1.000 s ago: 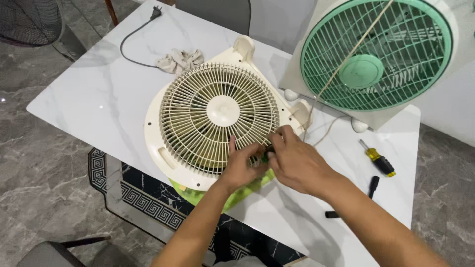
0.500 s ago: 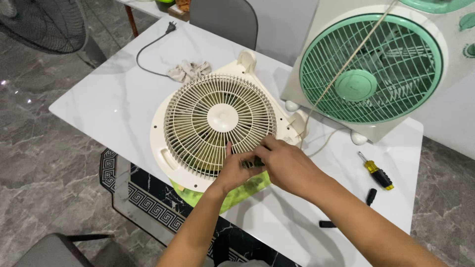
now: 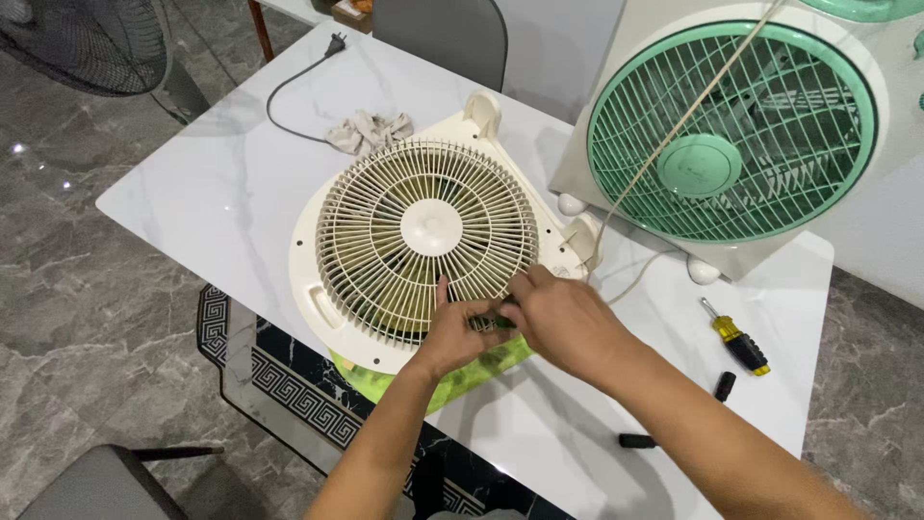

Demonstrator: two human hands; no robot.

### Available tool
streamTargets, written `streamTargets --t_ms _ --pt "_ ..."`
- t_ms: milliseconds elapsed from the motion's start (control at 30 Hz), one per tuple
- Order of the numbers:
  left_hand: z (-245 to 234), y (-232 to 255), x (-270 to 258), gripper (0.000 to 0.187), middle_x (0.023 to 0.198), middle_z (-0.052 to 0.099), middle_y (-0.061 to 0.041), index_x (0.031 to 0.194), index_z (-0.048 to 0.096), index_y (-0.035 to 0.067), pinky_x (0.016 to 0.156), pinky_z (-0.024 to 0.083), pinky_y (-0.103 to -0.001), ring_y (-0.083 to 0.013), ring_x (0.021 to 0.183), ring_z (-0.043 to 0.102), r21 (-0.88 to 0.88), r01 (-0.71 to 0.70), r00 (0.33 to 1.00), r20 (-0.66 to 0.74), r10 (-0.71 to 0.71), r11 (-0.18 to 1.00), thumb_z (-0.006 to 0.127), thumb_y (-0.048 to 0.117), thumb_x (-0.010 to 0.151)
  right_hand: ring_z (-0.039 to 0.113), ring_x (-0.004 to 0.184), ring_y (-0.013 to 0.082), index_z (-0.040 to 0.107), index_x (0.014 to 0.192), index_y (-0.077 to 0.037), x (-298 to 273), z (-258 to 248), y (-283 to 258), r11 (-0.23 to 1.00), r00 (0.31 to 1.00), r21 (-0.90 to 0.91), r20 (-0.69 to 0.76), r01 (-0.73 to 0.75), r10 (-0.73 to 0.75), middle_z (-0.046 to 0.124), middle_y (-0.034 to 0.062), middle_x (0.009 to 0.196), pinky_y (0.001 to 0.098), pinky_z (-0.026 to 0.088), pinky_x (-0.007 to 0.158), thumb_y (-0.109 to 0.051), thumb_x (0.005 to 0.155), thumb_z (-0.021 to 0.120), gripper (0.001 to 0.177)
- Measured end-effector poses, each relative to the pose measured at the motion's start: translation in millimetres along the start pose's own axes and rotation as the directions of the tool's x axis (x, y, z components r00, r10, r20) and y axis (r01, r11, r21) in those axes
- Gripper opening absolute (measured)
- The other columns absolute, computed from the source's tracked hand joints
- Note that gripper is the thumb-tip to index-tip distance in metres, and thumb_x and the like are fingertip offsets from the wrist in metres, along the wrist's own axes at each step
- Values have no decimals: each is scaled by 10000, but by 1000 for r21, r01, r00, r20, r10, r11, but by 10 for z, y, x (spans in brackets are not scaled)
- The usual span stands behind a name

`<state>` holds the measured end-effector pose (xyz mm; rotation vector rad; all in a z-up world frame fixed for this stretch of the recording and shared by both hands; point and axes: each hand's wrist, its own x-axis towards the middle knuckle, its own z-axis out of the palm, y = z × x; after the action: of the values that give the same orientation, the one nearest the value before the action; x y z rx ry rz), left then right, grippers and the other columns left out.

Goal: The person uses a screwdriver to remove screws from the front grille of a small electric fan, then wipes the fan housing with a cloth. The person then moves to a larger standing fan and begins unscrewing its front grille. The video ends before the task is completed.

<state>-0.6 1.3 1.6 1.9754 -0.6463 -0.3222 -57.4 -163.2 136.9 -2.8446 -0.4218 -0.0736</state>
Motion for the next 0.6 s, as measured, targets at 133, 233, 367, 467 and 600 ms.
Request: streamTargets --t_ms 133,233,367,467,600 --pt "-10 63 12 408 917 813 -9 1102 791 215 1297 -136 -488 -129 1085 729 14 111 992 51 -111 994 801 420 749 718 862 352 676 958 -57 101 -24 -54 952 961 -215 125 -216 246 696 141 961 470 580 766 -504 984 661 448" --pt "-31 77 11 432 935 805 -13 1117 774 194 1289 -144 -487 -133 1071 734 -24 119 992 43 -118 993 816 413 747 711 820 356 709 955 -46 51 -107 -28 992 992 -64 63 -105 109 699 166 967 455 572 720 -393 907 678 352" --pt "-6 42 0 437 950 820 -16 1113 774 186 1268 -154 -500 -127 1112 711 -34 94 995 35 -93 995 815 416 744 704 727 366 706 984 -11 -22 -88 -39 995 994 24 -61 95 -93 701 178 932 456 570 634 -255 868 669 272" --pt "-10 32 2 445 989 796 -26 1128 786 187 1279 -139 -498 -151 1097 716 18 77 997 27 -78 997 823 432 759 714 796 351 696 979 -48 73 -32 -81 975 987 -184 70 -128 143 706 146 942 462 576 719 -438 990 649 393" --pt "-22 75 1 482 967 793 -34 1170 771 210 1275 -147 -499 -156 1088 723 -13 109 993 38 -108 994 824 414 737 712 832 360 684 971 -35 70 -71 -44 962 973 -166 30 -219 227 687 169 961 479 572 727 -422 926 706 390"
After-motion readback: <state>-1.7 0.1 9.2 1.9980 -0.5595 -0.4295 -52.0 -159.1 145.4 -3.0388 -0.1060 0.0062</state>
